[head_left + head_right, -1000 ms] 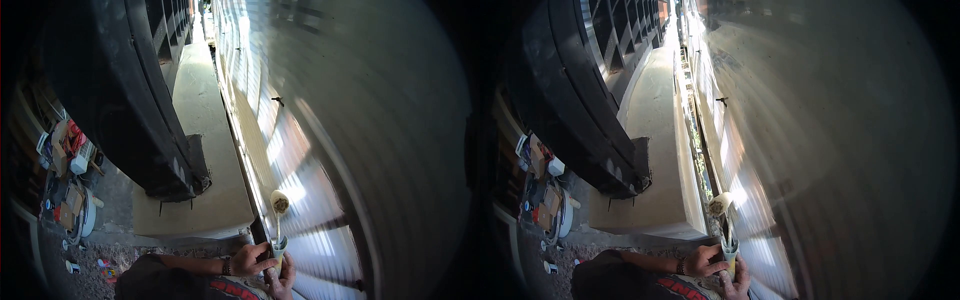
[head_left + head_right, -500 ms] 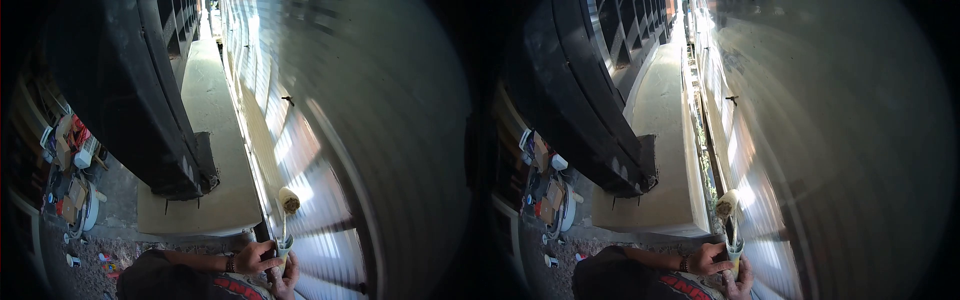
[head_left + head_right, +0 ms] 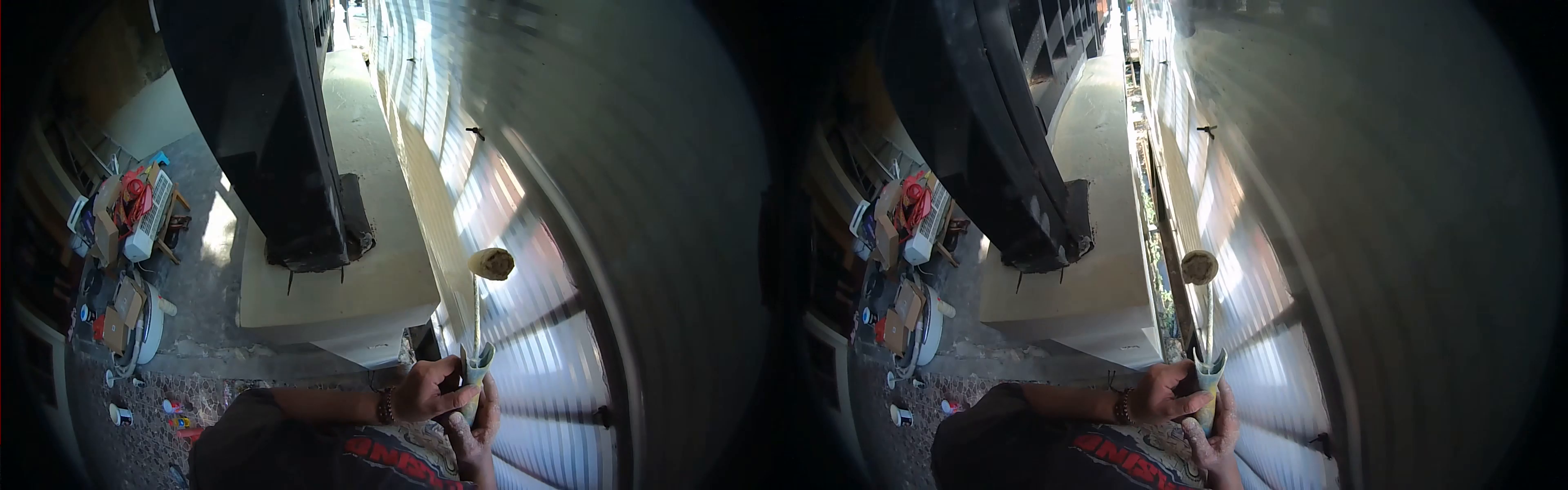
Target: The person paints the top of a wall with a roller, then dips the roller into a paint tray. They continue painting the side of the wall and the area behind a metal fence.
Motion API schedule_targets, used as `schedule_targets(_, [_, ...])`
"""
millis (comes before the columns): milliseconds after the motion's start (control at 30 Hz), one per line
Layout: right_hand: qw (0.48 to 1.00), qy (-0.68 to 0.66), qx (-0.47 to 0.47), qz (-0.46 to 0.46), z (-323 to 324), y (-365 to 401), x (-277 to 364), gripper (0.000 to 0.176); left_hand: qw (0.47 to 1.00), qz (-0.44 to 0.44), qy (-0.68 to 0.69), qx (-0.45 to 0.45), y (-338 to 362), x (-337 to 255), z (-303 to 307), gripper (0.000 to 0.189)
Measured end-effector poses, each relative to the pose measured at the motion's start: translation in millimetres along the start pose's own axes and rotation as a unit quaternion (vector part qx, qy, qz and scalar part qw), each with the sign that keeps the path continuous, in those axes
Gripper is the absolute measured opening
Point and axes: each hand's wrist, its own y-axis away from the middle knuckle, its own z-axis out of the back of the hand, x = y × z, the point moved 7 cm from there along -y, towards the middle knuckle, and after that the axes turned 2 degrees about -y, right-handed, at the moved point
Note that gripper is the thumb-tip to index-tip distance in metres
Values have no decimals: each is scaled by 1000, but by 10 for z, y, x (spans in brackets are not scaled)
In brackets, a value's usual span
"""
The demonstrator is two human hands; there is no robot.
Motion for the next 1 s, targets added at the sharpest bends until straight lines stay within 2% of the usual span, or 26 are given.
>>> schedule_targets(100, [997, -64, 9, -44, -183, 34, 262, 79, 999, 30, -15, -4, 75, -46, -32, 37])
schedule_targets(167, [997, -67, 16, -39, -219, 101, 313, 79, 999, 26, -31, -14, 148, -123, -67, 37])
schedule_targets(233, [999, -38, 15, 17, -229, 172, 385, 78, 999, 2, -26, -46, 232, -188, -96, 36])
schedule_targets(367, [999, 24, 17, 24, -272, 342, 608, 73, 997, 19, -23, -66, 363, -401, -171, 37])
schedule_targets(400, [994, 88, 29, 50, -293, 359, 730, 70, 997, 14, -6, -69, 382, -481, -192, 37])
schedule_targets(433, [999, 45, 20, 17, -289, 392, 744, 70, 997, 15, -37, -71, 392, -549, -194, 37])
schedule_targets(533, [998, 13, 13, 56, -330, 401, 925, 66, 994, 10, -84, -66, 460, -833, -166, 36])
schedule_targets(667, [995, 76, 5, 58, -473, 455, 1286, 61, 972, -62, -156, -166, 787, -1094, 113, 17])
schedule_targets(700, [995, 76, 4, 59, -489, 452, 1318, 61, 959, -79, -202, -184, 879, -1229, 204, 16])
schedule_targets(767, [984, 141, 6, 112, -537, 455, 1432, 61, 952, -87, -179, -231, 1033, -1368, 395, 17])
schedule_targets(800, [980, 162, 0, 112, -534, 437, 1458, 58, 936, -134, -188, -265, 1095, -1423, 508, 17])
schedule_targets(833, [981, 162, -3, 111, -554, 424, 1495, 58, 917, -181, -195, -297, 1157, -1475, 618, 17])
schedule_targets(900, [992, 97, -17, 81, -573, 399, 1542, 55, 911, -181, -202, -311, 1260, -1622, 774, 17])
schedule_targets(1000, [989, 102, -25, 102, -602, 385, 1598, 52, 892, -198, -213, -346, 1322, -1763, 1021, 16])
